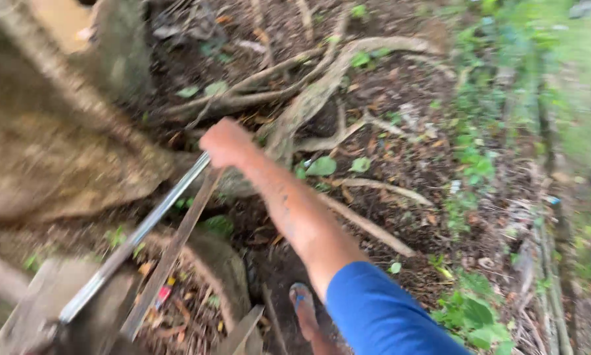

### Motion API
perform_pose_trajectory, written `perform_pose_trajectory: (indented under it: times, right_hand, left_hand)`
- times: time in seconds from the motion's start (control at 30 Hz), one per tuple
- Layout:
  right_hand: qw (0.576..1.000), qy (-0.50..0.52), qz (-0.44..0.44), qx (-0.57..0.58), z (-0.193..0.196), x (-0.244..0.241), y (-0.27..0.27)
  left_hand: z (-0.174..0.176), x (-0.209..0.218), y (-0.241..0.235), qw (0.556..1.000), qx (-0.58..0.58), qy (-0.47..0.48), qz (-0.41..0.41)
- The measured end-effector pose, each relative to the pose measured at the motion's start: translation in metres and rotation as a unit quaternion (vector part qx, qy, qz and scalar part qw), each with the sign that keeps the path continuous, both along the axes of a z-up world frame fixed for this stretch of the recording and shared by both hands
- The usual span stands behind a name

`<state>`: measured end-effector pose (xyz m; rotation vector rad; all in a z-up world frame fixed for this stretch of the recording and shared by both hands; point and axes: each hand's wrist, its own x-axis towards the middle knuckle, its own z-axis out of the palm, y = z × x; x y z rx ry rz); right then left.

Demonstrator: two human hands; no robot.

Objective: Using a metal pipe as a lever to bend short pieces of rebar over nails on a wooden plank.

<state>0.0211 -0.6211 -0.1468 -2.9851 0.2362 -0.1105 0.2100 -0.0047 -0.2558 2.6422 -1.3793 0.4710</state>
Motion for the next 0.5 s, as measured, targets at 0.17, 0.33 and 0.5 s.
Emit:
perform_pose_trajectory:
  times: [0.17,0.33,0.5]
  right_hand:
    - [0.996,0.009,0.01,-0.089,0.004,-0.016,0.007]
    - [0.987,-0.072,-0.034,-0.142,-0.019,-0.026,-0.006]
    - [0.988,-0.09,-0.074,-0.105,-0.029,-0.077,0.003]
  left_hand:
    - [0.094,-0.11,-0.026,0.996,0.032,-0.016,0.086]
    - [0.132,-0.128,-0.061,0.997,-0.041,-0.006,0.069]
    - [0.127,-0.123,-0.055,0.998,-0.031,-0.016,0.06]
